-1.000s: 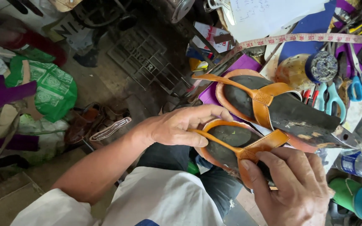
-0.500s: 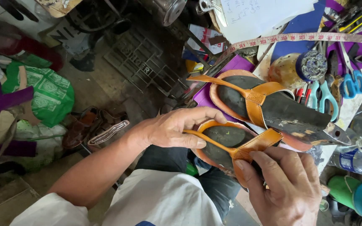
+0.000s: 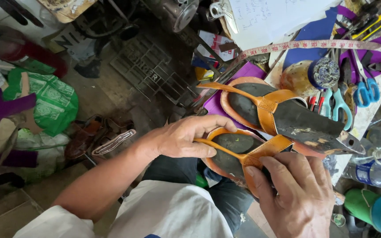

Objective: Assembling leather sandals by fitting straps to the sole, measuring for precision, and using a hammer to secure the components.

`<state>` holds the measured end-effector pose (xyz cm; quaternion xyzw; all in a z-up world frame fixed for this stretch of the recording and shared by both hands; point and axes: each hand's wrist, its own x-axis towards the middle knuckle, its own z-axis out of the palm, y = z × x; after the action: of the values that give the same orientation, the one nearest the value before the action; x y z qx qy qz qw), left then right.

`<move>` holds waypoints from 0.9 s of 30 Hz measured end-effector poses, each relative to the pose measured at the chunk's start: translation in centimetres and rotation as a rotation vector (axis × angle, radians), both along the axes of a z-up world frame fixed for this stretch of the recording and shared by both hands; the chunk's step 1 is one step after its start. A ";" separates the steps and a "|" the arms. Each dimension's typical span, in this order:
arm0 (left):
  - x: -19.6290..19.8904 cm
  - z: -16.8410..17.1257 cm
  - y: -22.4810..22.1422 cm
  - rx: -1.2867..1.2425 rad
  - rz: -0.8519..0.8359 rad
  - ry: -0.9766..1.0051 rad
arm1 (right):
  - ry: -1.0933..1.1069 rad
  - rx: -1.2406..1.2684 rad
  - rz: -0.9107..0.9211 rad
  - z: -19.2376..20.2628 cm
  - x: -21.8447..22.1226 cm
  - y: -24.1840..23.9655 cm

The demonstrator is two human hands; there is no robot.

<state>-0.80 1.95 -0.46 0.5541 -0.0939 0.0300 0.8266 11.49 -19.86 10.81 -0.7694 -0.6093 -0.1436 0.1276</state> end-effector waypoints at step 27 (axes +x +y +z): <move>-0.6 4.2 -2.7 0.775 0.473 0.141 | -0.163 -0.038 0.001 0.5 -0.5 2.1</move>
<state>-1.41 -0.73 3.77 0.8291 0.0873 0.1431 0.5334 10.95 -17.72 11.36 -0.7570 -0.6207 -0.1943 0.0630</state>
